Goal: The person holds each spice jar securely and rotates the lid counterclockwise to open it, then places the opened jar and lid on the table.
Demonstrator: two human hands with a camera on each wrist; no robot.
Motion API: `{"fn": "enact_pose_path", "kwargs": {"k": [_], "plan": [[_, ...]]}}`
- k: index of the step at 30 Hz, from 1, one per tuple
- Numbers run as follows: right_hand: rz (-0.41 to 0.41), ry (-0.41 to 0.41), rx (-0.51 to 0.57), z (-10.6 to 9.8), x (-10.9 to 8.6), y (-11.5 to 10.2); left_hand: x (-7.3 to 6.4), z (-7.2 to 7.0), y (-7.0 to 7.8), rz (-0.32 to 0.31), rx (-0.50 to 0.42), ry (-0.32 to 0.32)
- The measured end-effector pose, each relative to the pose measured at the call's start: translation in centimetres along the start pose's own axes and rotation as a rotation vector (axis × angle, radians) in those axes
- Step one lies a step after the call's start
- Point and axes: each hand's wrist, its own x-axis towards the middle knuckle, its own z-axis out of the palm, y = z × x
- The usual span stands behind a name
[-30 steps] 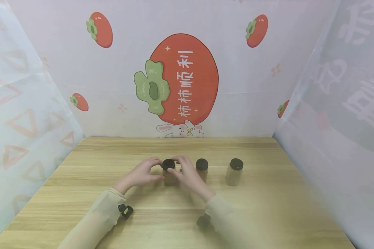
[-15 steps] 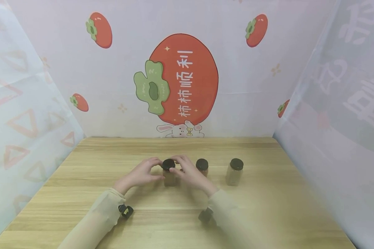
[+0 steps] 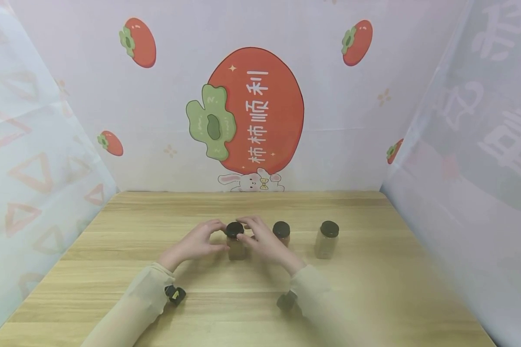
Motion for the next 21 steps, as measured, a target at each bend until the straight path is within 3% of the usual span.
{"fn": "enact_pose_path", "kwargs": {"k": [9,17,21], "plan": [[0.017,0.121,0.031,0.7,-0.4,-0.3,0.0,0.3,-0.3,-0.027,-0.011,-0.011],[0.08,0.263,0.059,1.9,-0.7,-0.8,0.1,0.3,-0.3,-0.018,-0.004,-0.003],[0.089,0.293,0.078,2.3,-0.8,-0.8,0.0,0.3,-0.3,-0.015,-0.005,0.001]]}}
